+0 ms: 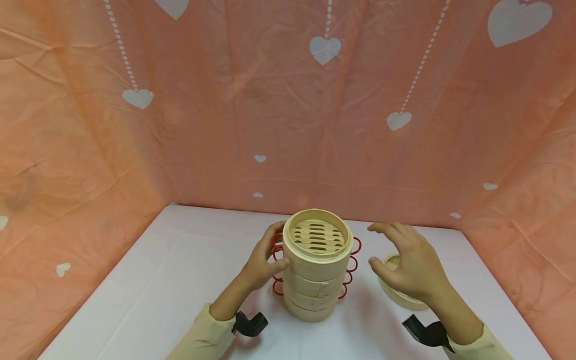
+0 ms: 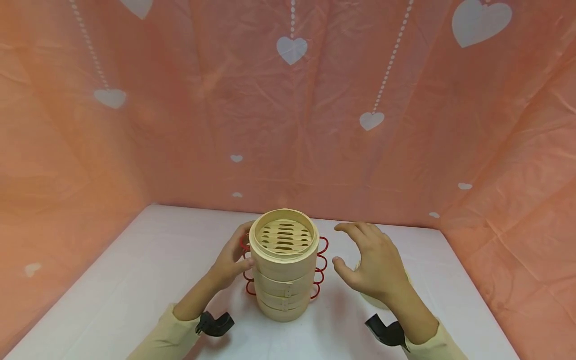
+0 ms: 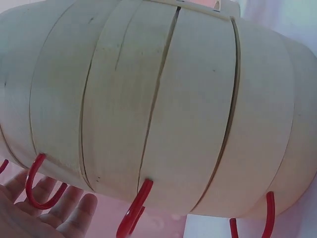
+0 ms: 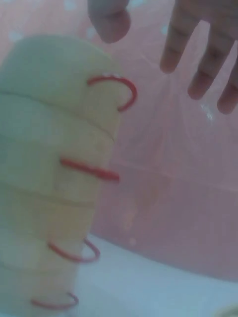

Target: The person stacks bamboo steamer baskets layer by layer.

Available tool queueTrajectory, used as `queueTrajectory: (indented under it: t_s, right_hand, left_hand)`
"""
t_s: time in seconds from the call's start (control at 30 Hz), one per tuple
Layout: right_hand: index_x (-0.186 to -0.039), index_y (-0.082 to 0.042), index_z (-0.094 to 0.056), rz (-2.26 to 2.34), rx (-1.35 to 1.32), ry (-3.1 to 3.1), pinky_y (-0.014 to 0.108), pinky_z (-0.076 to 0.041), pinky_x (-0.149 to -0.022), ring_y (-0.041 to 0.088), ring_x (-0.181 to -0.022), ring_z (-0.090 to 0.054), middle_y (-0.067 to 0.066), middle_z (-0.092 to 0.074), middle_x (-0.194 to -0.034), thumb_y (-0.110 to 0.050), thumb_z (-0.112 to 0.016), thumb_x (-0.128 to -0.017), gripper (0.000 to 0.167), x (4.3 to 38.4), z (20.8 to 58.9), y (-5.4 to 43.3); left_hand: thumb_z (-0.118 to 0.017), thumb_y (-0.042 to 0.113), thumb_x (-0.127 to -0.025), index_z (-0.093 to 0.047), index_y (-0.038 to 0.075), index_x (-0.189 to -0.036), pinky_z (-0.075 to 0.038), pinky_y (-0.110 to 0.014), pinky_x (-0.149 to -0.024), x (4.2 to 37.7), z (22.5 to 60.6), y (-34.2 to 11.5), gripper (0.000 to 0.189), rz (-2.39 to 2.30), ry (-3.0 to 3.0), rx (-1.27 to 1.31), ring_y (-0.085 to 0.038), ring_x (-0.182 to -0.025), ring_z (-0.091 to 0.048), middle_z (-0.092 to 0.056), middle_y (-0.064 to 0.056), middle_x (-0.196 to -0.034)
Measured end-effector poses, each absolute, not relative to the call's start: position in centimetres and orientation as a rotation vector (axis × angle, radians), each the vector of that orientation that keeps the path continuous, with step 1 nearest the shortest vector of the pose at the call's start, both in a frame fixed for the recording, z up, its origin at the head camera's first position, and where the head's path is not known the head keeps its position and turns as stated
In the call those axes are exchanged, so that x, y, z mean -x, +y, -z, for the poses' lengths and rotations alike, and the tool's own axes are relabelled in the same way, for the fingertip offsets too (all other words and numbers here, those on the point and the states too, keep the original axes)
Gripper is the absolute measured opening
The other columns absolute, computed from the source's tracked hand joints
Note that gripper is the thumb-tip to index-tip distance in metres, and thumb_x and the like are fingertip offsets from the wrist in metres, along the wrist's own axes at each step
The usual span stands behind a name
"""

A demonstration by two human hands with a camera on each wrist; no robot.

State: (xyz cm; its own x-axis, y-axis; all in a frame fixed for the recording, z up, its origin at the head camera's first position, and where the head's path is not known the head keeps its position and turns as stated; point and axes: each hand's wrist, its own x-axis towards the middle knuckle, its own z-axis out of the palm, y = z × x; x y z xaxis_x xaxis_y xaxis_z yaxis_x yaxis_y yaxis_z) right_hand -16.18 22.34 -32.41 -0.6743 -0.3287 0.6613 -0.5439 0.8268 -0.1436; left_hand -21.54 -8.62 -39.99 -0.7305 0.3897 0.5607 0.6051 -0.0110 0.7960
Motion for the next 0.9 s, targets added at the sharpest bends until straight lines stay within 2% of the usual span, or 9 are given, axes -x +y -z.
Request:
queueTrajectory:
  t_s: [0.2,0.33,0.6,0.7,0.9]
  right_hand:
    - [-0.114,-0.019,-0.064,-0.421,-0.569,-2.437,0.047,-0.049,-0.074,0.021,-0.099,-0.061,-0.005,-0.066,-0.104,-0.024,-0.076,-0.066,0.049,16.1,33.6,23.5]
    - [-0.112,-0.018,-0.064,-0.421,-0.532,-2.458,0.045,-0.049,-0.070,0.020,-0.092,-0.062,-0.005,-0.065,-0.098,-0.025,-0.077,-0.066,0.048,16.1,34.3,24.0]
    - [-0.111,-0.019,-0.064,-0.468,-0.445,-2.543,0.046,-0.049,-0.064,0.023,-0.089,-0.062,-0.004,-0.065,-0.095,-0.028,-0.078,-0.068,0.046,15.7,35.8,25.1]
    - [-0.108,-0.019,-0.064,-0.478,-0.419,-2.562,0.041,-0.047,-0.062,0.020,-0.085,-0.061,-0.005,-0.064,-0.092,-0.028,-0.078,-0.070,0.042,15.7,36.6,25.5]
    - [-0.104,-0.020,-0.065,-0.527,-0.362,-2.628,0.038,-0.046,-0.063,0.018,-0.081,-0.061,-0.006,-0.065,-0.089,-0.029,-0.078,-0.073,0.035,15.5,38.2,26.1]
  left_hand:
    - [-0.064,0.056,-0.082,-0.036,0.007,-0.143,-0.043,-0.050,-0.098,21.4,39.8,-8.6,0.084,1.848,-2.082,1.055,-0.031,-0.121,-0.050,-0.047,-0.019,-0.139]
    - [-0.065,0.056,-0.081,-0.035,0.007,-0.144,-0.042,-0.051,-0.099,21.2,39.6,-8.6,0.084,1.855,-2.088,1.054,-0.031,-0.123,-0.049,-0.046,-0.018,-0.140]
    - [-0.068,0.054,-0.081,-0.037,0.007,-0.143,-0.045,-0.041,-0.098,21.1,39.4,-8.6,0.084,1.851,-2.080,1.069,-0.035,-0.121,-0.049,-0.047,-0.017,-0.140]
    - [-0.069,0.052,-0.080,-0.037,0.008,-0.143,-0.046,-0.040,-0.098,21.0,39.3,-8.6,0.083,1.849,-2.079,1.069,-0.035,-0.122,-0.049,-0.047,-0.016,-0.140]
    - [-0.071,0.047,-0.080,-0.037,0.009,-0.143,-0.046,-0.038,-0.099,21.1,39.3,-8.7,0.081,1.839,-2.085,1.068,-0.029,-0.122,-0.050,-0.047,-0.015,-0.141]
